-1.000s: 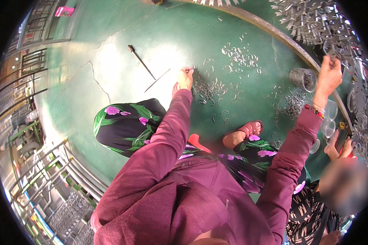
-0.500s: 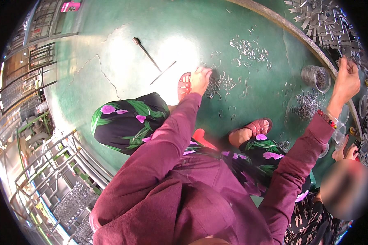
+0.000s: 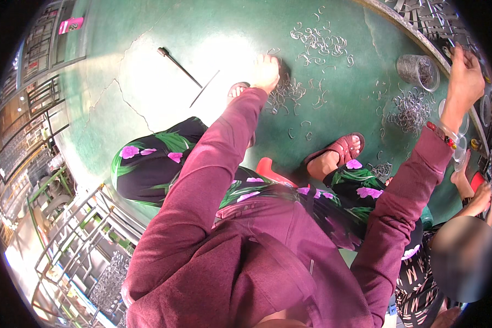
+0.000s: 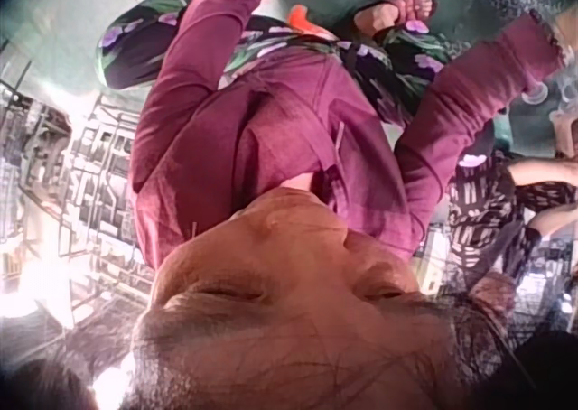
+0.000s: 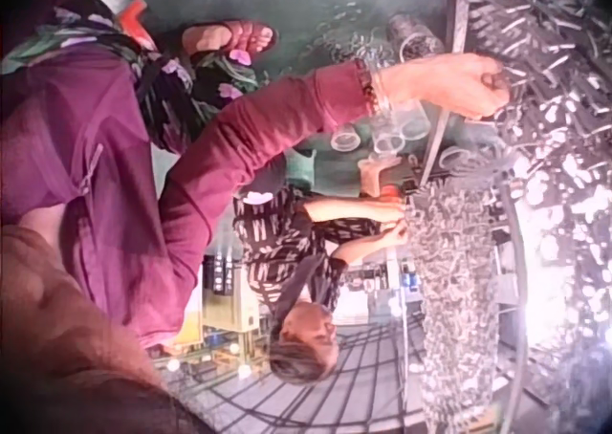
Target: The person sits on the floor and repeatedly picks up small metal hooks from the ground, then attaches them to a hanging metal rack. The person works continuously, handling hooks one at a time and placing them onto the rack.
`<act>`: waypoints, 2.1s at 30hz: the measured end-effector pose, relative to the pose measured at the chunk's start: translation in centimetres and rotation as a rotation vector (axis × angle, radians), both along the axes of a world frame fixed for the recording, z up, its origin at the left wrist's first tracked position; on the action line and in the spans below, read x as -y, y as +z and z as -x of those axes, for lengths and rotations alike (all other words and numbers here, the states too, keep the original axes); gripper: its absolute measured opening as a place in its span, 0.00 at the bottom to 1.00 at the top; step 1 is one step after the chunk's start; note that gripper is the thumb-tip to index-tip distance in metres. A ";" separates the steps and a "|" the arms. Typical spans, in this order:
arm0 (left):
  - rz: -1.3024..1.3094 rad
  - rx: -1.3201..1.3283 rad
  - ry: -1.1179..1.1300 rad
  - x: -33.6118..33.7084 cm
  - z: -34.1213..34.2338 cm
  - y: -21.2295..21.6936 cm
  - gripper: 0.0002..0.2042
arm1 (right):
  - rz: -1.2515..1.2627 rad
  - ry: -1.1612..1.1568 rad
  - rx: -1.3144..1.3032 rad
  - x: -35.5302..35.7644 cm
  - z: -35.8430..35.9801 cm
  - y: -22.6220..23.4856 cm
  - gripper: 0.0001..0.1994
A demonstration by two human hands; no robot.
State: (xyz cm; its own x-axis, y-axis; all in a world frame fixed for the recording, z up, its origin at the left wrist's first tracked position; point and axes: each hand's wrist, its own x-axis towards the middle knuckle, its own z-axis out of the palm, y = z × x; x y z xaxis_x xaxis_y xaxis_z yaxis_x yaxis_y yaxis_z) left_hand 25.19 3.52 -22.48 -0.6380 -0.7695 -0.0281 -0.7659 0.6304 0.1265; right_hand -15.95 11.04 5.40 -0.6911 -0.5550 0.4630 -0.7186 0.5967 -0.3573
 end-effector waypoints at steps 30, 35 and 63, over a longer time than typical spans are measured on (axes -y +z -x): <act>-1.034 -1.052 -0.112 -0.8 20.3 25.8 0.14 | -0.175 0.046 0.038 -1.3 -1.3 1.8 0.16; -1.373 -1.372 0.199 -3.0 23.9 23.7 0.07 | -0.004 0.194 0.325 -2.6 -4.9 3.6 0.09; -1.113 -1.277 0.088 -6.3 26.9 28.1 0.09 | -0.154 0.121 0.421 -6.1 -4.5 5.2 0.11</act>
State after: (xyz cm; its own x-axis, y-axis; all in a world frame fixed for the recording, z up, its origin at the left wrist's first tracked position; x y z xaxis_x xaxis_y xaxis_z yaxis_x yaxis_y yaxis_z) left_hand -1.73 9.81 5.60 -0.6393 -0.7649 -0.0793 0.1424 -0.2191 0.9653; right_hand -11.41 17.11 10.64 -0.7273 -0.6835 0.0615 -0.5975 0.5866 -0.5467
